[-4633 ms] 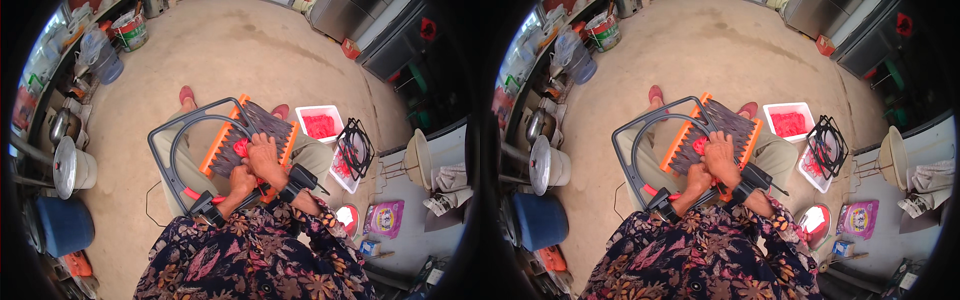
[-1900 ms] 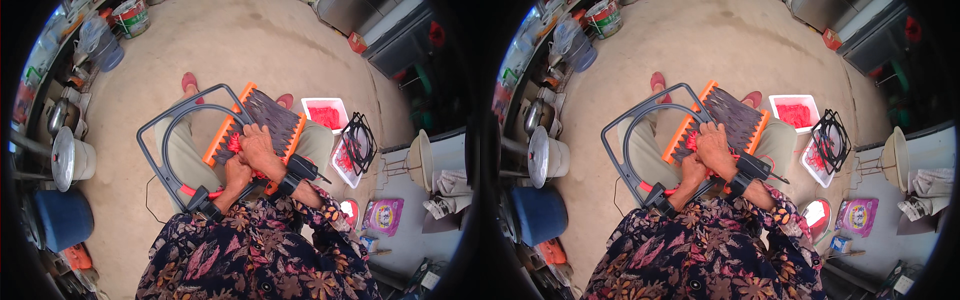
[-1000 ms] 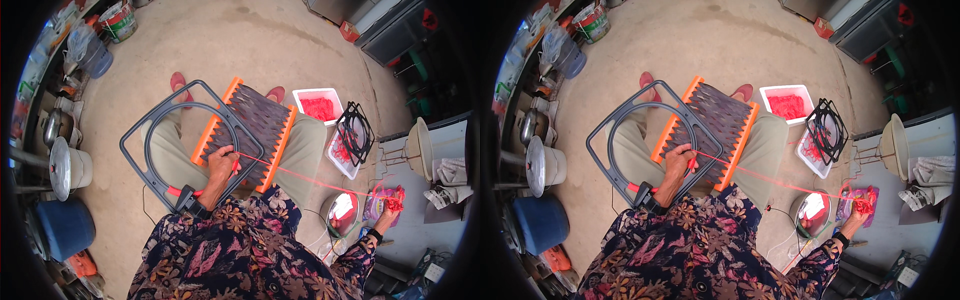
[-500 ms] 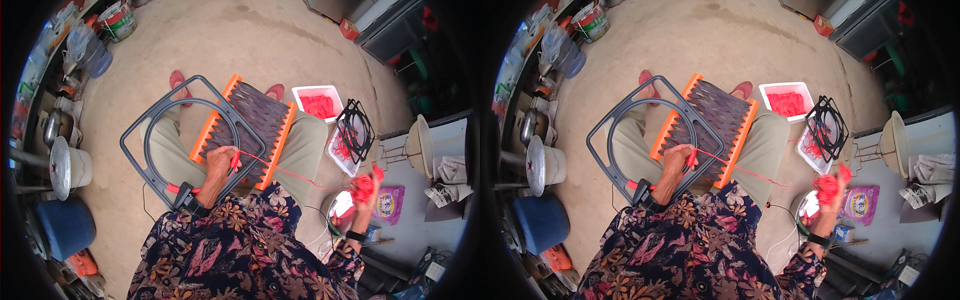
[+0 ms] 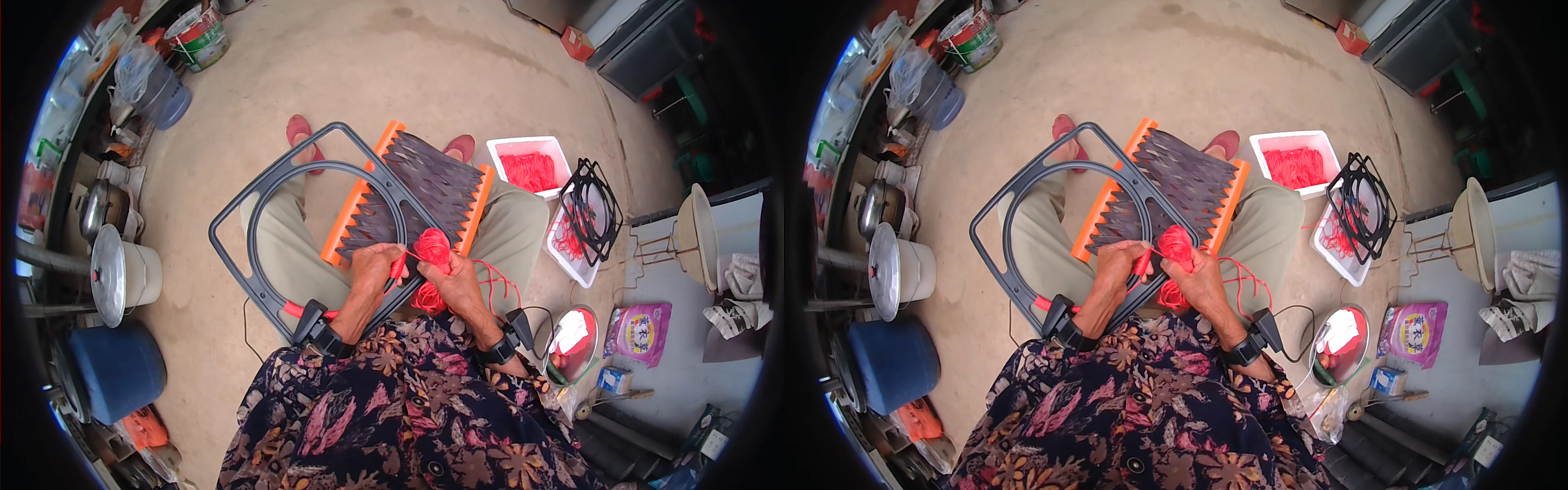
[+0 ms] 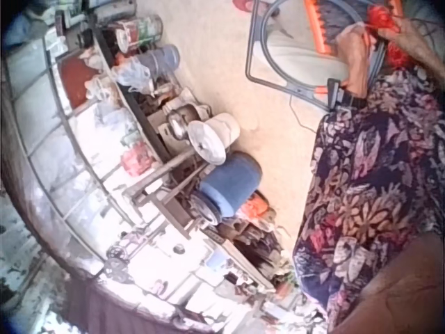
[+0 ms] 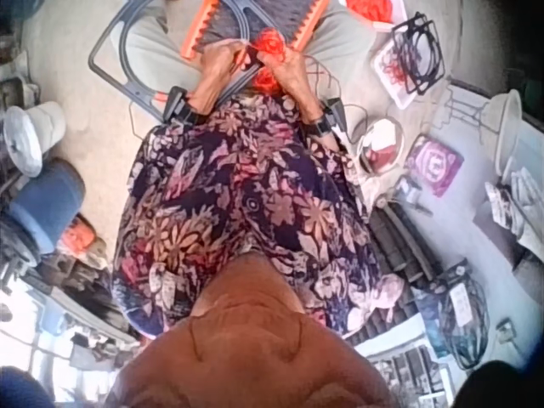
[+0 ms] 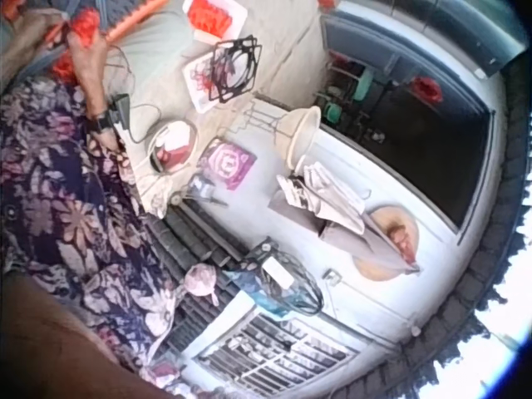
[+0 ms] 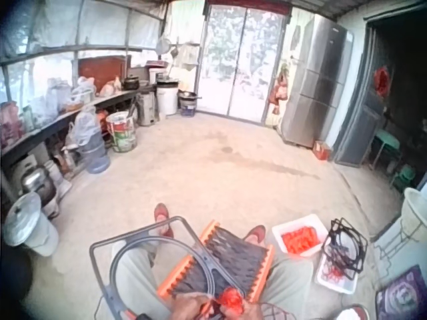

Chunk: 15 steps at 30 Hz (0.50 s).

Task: The person is winding red thread around a black plastic frame.

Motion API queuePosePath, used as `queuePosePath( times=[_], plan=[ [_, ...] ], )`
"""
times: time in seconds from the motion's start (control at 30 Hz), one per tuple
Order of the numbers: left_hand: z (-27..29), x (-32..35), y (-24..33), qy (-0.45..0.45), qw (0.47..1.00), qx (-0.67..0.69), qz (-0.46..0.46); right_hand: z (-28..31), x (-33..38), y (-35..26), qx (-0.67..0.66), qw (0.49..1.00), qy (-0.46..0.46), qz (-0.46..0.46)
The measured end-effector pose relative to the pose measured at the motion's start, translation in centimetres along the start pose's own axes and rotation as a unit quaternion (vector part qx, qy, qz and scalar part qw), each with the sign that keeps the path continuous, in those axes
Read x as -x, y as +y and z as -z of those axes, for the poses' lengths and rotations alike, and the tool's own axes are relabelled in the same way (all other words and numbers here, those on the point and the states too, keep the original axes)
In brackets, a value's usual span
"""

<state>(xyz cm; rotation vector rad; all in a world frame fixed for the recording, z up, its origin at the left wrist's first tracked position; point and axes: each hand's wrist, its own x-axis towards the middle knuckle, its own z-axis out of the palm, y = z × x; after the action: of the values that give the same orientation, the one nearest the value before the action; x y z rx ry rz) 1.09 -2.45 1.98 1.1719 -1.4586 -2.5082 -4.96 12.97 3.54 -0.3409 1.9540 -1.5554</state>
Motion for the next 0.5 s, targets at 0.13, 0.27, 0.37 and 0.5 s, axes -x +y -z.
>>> queuePosePath(
  times=[0.13,0.27,0.37,0.5],
  plan=[
    [0.2,-0.2,0.3,-0.032,0.999,0.015,0.030,0.0,0.4,-1.5,-0.220,0.969,0.081,-0.077],
    [0.2,-0.1,0.5,-0.070,0.994,0.073,0.050,1.9,0.9,-1.2,-0.241,0.967,0.031,-0.072],
    [0.3,0.0,0.0,-0.078,0.993,0.056,0.065,3.0,1.4,-1.2,-0.105,0.991,0.027,-0.074],
    [0.1,0.4,-0.2,-0.063,0.998,0.015,0.016,5.5,1.8,-3.0,0.194,0.979,0.028,0.051]
  ],
)
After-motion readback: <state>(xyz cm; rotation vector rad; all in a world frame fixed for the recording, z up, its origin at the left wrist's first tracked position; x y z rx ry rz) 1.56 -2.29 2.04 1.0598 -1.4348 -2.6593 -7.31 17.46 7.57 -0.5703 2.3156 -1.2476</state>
